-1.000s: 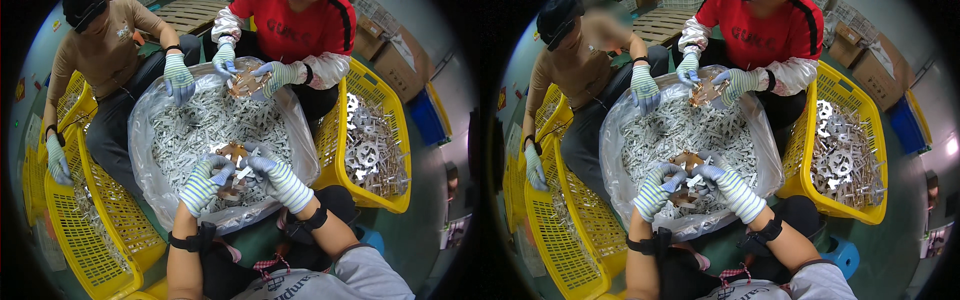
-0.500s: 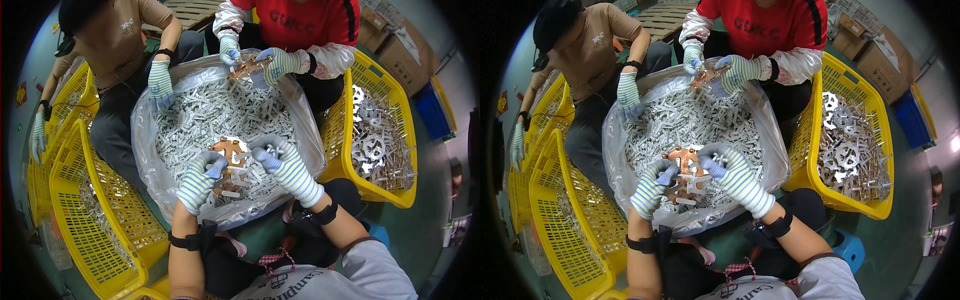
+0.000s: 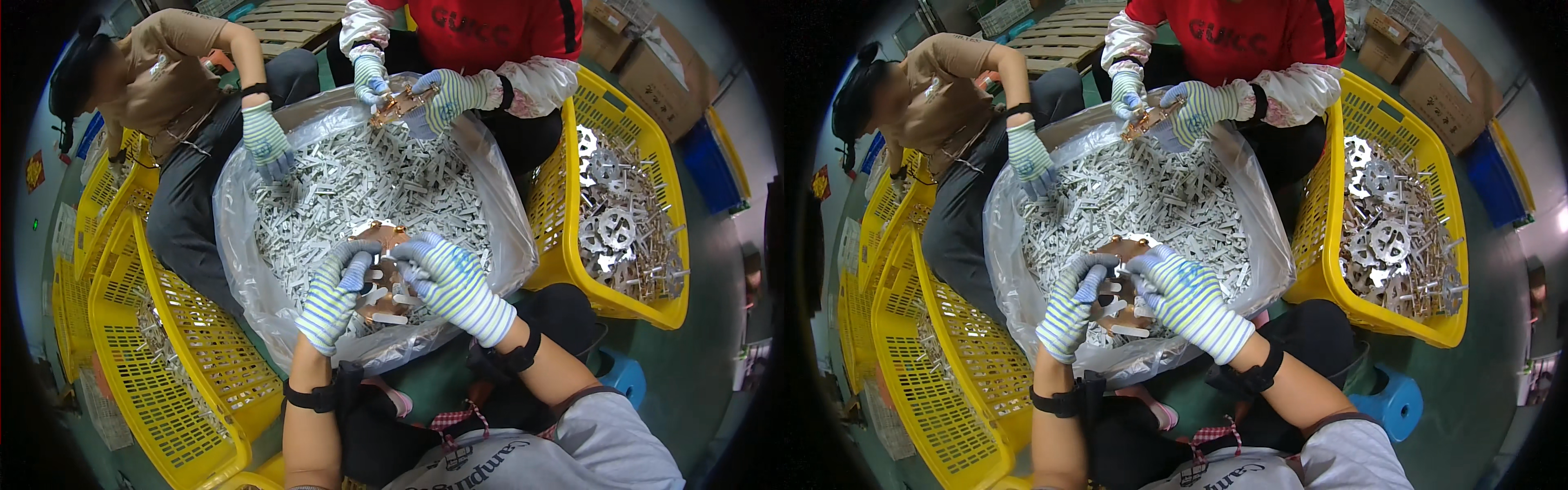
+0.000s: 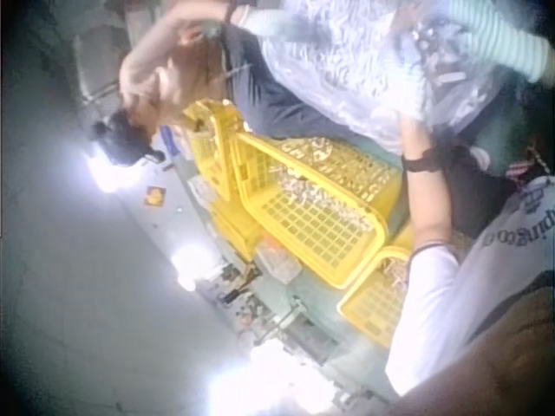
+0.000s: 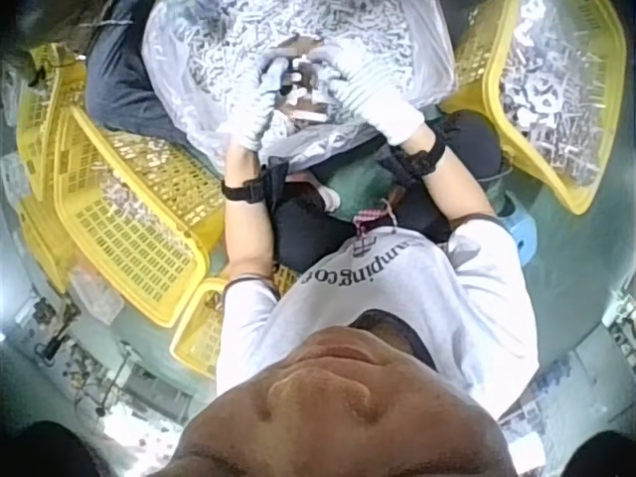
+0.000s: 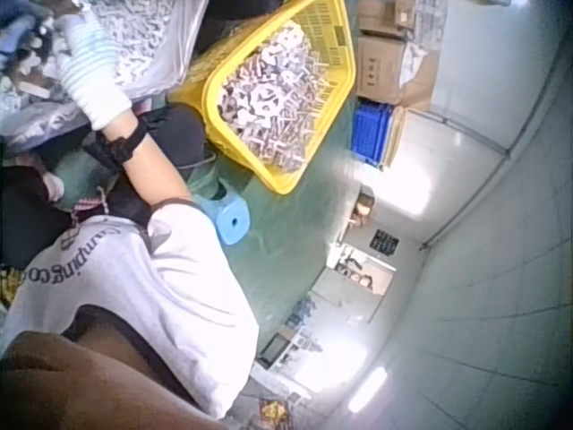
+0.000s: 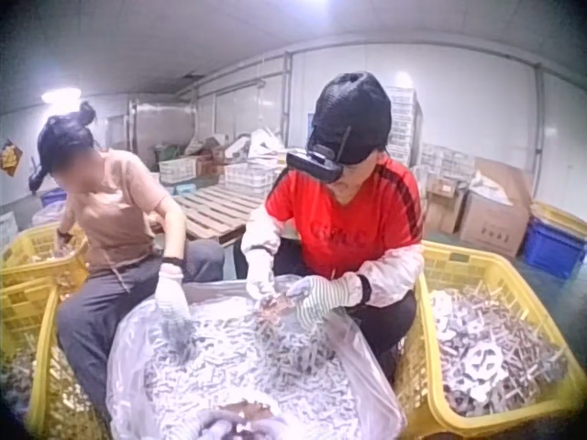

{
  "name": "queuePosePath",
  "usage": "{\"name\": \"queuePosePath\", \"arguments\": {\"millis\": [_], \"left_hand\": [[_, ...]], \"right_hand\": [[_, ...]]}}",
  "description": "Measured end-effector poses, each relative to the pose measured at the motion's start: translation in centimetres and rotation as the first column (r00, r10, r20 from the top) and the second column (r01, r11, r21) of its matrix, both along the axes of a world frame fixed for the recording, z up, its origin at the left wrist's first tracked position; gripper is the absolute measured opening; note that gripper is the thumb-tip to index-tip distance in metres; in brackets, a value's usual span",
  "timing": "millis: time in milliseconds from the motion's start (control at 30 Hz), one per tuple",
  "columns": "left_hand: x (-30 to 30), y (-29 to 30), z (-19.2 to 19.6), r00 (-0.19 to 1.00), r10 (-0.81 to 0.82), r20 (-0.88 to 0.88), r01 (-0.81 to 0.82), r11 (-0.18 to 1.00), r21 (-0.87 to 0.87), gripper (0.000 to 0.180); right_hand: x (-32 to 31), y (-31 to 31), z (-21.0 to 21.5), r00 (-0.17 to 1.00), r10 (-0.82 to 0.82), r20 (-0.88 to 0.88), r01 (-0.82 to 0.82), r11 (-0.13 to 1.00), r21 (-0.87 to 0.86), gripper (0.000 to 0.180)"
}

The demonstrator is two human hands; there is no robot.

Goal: The person sits on the floor and assembles small white plastic pieces onto a circular copper-colored base. They pick up the plastic components from a large bag and insert them into the base, then place the assembled units into a yellow basket.

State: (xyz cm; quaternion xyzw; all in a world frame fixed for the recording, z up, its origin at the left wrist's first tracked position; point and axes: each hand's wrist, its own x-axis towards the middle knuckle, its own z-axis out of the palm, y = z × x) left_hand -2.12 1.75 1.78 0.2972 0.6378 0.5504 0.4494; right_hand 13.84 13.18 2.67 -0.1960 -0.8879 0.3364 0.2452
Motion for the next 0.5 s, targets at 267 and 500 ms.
{"name": "queuePosePath", "arguments": {"millis": [267,500], "left_hand": [[0.4,-0.3,1.2,0.998,-0.066,0.012,0.064,0.990,0.126,0.053],[0.9,-0.5,1.9,0.969,-0.151,0.194,0.132,0.985,0.108,0.049]], "right_hand": [[0.1,-0.1,1.3,0.987,0.017,-0.159,-0.099,0.846,-0.525,0.024],[-0.1,-0.6,1.5,0.997,0.021,-0.072,-0.068,0.646,-0.760,0.029]]}}
